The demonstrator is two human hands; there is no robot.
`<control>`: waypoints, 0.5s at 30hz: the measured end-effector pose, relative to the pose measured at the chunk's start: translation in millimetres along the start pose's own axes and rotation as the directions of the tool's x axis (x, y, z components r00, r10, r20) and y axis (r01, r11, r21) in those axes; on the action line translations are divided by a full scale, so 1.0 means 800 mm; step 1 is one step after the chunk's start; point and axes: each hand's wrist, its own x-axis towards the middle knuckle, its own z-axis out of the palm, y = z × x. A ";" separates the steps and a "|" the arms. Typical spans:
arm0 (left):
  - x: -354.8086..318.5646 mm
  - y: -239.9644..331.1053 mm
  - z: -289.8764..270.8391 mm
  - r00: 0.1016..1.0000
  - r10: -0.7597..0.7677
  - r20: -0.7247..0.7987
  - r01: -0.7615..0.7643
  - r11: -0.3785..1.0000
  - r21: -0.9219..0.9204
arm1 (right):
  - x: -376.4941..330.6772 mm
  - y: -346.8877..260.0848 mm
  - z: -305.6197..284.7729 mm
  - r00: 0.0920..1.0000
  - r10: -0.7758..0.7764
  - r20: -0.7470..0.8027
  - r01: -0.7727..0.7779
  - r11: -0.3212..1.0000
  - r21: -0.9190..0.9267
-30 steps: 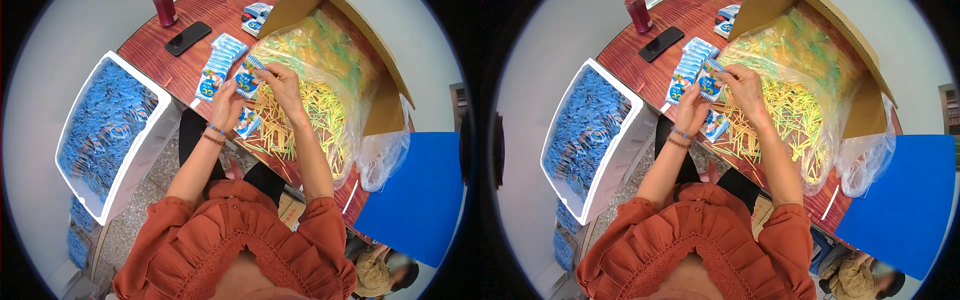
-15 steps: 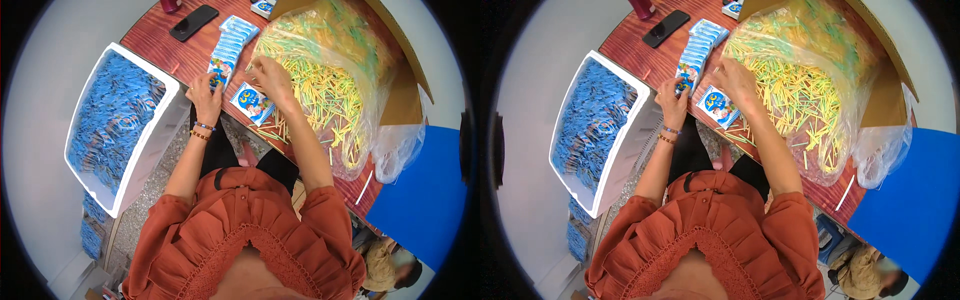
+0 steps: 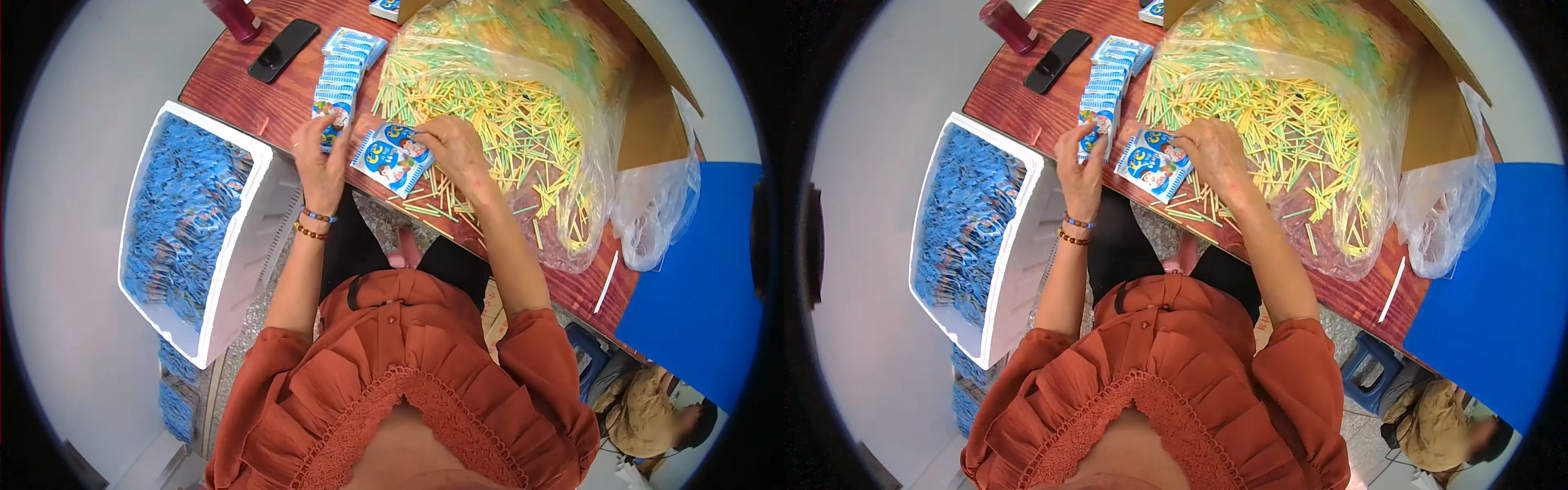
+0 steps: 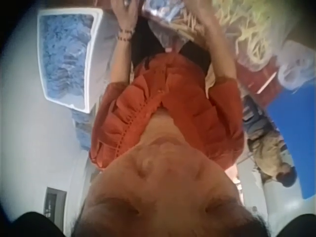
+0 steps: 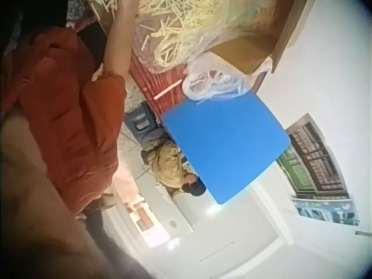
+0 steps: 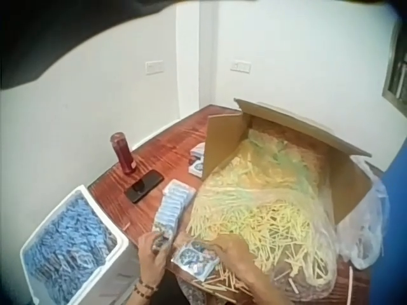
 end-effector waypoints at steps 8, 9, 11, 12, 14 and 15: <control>0.010 0.076 0.059 0.746 -0.235 0.623 0.654 0.438 -0.617 | -0.016 0.006 -0.048 0.879 0.355 0.318 -0.470 0.536 0.701; 0.007 0.080 0.062 0.758 -0.272 0.593 0.650 0.399 -0.647 | -0.021 -0.004 -0.053 0.858 0.392 0.333 -0.488 0.416 0.767; 0.001 0.083 0.069 0.755 -0.327 0.568 0.654 0.304 -0.693 | -0.031 -0.007 -0.050 0.856 0.430 0.287 -0.466 0.401 0.789; -0.004 0.083 0.071 0.753 -0.319 0.575 0.656 0.307 -0.689 | -0.035 -0.005 -0.048 0.852 0.463 0.246 -0.444 0.389 0.807; -0.013 0.086 0.071 0.731 -0.381 0.566 0.676 0.289 -0.678 | -0.046 0.006 -0.035 0.839 0.489 0.239 -0.455 0.389 0.801; -0.016 0.086 0.073 0.729 -0.390 0.563 0.676 0.277 -0.683 | -0.051 0.007 -0.029 0.831 0.510 0.223 -0.459 0.401 0.792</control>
